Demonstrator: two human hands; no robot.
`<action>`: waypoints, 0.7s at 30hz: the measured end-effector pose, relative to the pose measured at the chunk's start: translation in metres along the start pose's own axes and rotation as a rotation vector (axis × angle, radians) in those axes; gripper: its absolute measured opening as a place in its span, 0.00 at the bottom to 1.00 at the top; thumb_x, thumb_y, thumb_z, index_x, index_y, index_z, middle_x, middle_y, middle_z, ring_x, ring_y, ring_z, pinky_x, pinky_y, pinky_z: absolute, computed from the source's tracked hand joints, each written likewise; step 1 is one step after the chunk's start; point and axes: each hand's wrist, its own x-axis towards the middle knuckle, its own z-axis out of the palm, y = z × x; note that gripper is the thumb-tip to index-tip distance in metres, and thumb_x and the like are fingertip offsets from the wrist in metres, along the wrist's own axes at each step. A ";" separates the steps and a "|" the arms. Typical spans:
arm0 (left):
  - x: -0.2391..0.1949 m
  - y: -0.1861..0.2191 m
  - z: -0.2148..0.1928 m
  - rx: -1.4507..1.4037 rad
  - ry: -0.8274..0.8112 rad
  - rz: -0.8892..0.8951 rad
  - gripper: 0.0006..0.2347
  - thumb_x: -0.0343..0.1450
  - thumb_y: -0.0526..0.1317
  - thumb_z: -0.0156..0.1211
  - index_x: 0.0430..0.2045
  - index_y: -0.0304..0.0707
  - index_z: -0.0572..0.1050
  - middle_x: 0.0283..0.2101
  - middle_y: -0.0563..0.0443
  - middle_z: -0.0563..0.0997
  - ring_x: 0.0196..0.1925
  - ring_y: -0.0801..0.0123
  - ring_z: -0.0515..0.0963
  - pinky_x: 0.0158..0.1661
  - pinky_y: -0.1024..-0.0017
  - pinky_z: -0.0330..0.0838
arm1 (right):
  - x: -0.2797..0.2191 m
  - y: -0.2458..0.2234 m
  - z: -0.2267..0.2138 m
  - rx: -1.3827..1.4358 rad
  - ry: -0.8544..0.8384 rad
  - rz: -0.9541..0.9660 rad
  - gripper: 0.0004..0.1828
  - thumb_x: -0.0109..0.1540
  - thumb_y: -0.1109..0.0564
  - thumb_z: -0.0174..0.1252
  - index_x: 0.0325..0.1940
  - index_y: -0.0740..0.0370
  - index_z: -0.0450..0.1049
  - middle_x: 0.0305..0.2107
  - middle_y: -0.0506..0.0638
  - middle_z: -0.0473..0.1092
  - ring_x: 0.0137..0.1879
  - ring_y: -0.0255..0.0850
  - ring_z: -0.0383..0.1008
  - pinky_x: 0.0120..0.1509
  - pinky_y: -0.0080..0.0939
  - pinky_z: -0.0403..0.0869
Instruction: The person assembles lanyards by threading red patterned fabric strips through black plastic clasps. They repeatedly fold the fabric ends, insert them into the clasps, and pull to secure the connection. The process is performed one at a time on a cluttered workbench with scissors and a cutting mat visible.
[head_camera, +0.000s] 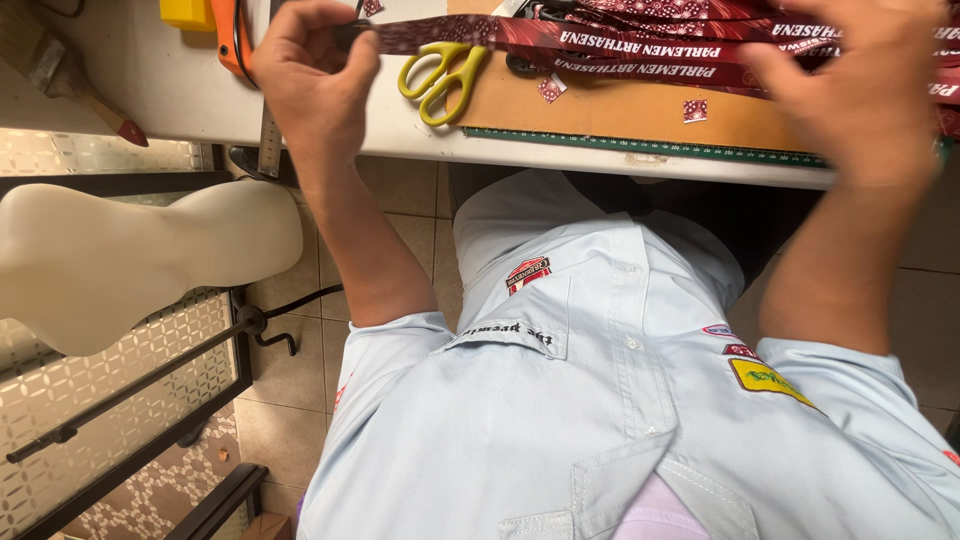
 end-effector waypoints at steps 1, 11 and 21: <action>0.000 0.005 0.005 -0.017 -0.031 0.019 0.08 0.72 0.23 0.67 0.40 0.25 0.75 0.37 0.49 0.83 0.36 0.78 0.81 0.39 0.80 0.75 | 0.011 -0.015 0.005 0.119 -0.005 -0.029 0.19 0.64 0.56 0.72 0.57 0.64 0.80 0.46 0.57 0.76 0.50 0.49 0.78 0.59 0.45 0.74; 0.002 0.060 0.026 -0.242 -0.254 0.128 0.10 0.74 0.22 0.69 0.44 0.25 0.74 0.43 0.47 0.82 0.40 0.74 0.82 0.44 0.78 0.78 | 0.102 -0.092 0.065 0.821 -0.189 -0.122 0.08 0.74 0.58 0.63 0.55 0.64 0.78 0.41 0.51 0.76 0.45 0.38 0.76 0.51 0.37 0.73; 0.002 0.053 0.028 -0.361 -0.217 0.083 0.10 0.73 0.22 0.69 0.43 0.26 0.75 0.43 0.48 0.81 0.42 0.74 0.81 0.47 0.78 0.77 | 0.098 -0.080 0.067 1.207 -0.375 -0.167 0.07 0.75 0.60 0.57 0.55 0.65 0.72 0.44 0.45 0.74 0.50 0.30 0.74 0.59 0.32 0.74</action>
